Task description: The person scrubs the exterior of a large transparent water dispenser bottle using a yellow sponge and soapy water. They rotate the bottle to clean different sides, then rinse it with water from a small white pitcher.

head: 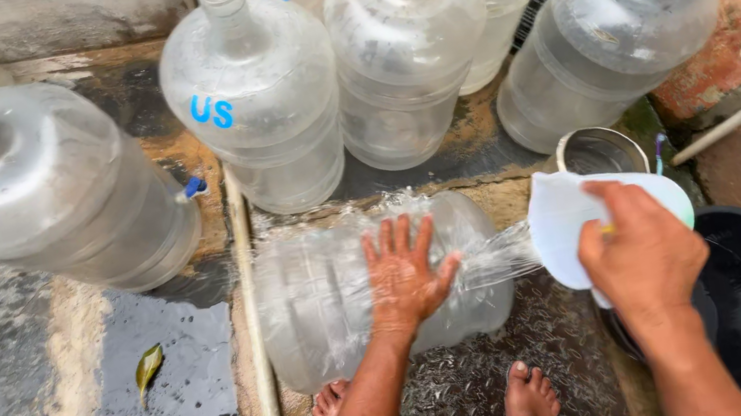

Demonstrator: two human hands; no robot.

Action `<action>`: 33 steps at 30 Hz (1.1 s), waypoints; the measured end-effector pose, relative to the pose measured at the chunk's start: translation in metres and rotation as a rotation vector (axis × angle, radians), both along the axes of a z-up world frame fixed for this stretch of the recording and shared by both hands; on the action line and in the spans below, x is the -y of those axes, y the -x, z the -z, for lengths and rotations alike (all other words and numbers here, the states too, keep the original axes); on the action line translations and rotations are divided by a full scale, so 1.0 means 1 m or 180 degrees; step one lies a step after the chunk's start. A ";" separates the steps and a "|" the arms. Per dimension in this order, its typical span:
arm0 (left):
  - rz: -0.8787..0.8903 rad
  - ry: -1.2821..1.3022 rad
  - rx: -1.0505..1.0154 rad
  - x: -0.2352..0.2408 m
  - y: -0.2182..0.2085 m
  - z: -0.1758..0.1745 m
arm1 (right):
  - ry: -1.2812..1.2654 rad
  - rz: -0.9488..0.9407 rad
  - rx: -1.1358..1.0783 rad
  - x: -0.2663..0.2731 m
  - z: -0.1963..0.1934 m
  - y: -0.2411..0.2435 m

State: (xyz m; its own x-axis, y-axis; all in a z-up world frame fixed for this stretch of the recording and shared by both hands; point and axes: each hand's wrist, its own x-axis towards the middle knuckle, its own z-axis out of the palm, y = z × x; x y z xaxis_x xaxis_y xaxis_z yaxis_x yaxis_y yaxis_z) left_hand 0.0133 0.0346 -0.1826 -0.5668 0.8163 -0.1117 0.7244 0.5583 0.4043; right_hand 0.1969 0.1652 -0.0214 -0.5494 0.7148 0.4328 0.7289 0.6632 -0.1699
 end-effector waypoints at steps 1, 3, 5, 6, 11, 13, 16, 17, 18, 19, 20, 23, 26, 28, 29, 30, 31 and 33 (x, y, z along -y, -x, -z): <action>0.0036 -0.0147 0.0058 0.003 0.004 0.003 | 0.0104 0.0284 -0.0139 -0.020 0.006 -0.022; 0.0039 -0.0494 -0.0445 0.010 0.017 0.012 | 0.0168 0.0898 -0.0317 -0.067 0.023 -0.070; 0.0134 -0.0091 -0.0709 0.014 0.030 0.025 | 0.0084 0.1595 -0.0391 -0.115 0.041 -0.127; 0.0149 0.0095 -0.0730 0.015 0.030 0.031 | 0.0134 0.1992 -0.0262 -0.134 0.053 -0.158; 0.0071 -0.0260 -0.0992 0.021 0.039 0.033 | 0.1067 0.2863 0.0458 -0.187 0.148 -0.225; 0.0045 -0.0372 -0.1033 0.025 0.034 0.028 | 0.0809 0.2456 0.1181 -0.182 0.204 -0.232; -0.0003 -0.0511 -0.1070 0.021 0.033 0.020 | 0.1145 0.2402 0.1217 -0.186 0.271 -0.224; -0.0017 -0.0496 -0.1062 0.022 0.031 0.019 | 0.1278 0.2393 0.1255 -0.184 0.290 -0.219; -0.0032 -0.0481 -0.1053 0.023 0.029 0.020 | 0.1411 0.2383 0.1295 -0.186 0.305 -0.215; -0.0039 -0.0468 -0.1064 0.025 0.026 0.021 | 0.1478 0.2417 0.1061 -0.182 0.319 -0.213; -0.0045 -0.0455 -0.1076 0.029 0.023 0.021 | 0.1543 0.2452 0.0827 -0.179 0.329 -0.212; -0.0028 -0.0482 -0.1090 0.026 0.023 0.020 | 0.2380 0.2821 -0.1493 -0.180 0.337 -0.205; -0.0028 -0.0498 -0.1073 0.023 0.024 0.017 | 0.2526 0.2841 -0.3682 -0.177 0.322 -0.208; -0.0050 -0.0493 -0.1060 0.020 0.024 0.015 | 0.2392 0.2494 -0.4600 -0.168 0.297 -0.210; -0.0053 -0.0462 -0.1047 0.023 0.024 0.015 | 0.2386 0.2224 -0.4944 -0.156 0.283 -0.212; -0.0056 -0.0430 -0.1034 0.024 0.023 0.015 | 0.2375 0.1946 -0.5284 -0.145 0.267 -0.212; -0.0069 -0.0453 -0.1021 0.022 0.025 0.015 | 0.2267 0.1957 -0.5309 -0.137 0.247 -0.209; -0.0081 -0.0475 -0.0986 0.022 0.026 0.016 | 0.2206 0.1790 -0.5510 -0.117 0.207 -0.201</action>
State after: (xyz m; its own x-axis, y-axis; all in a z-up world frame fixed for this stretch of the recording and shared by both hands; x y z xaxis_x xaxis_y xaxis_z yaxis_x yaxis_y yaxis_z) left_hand -0.0131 0.0121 -0.1991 -0.5756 0.7958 0.1883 0.8121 0.5291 0.2460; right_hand 0.3983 0.2825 -0.2279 0.4081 0.8859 -0.2204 -0.4151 -0.0349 -0.9091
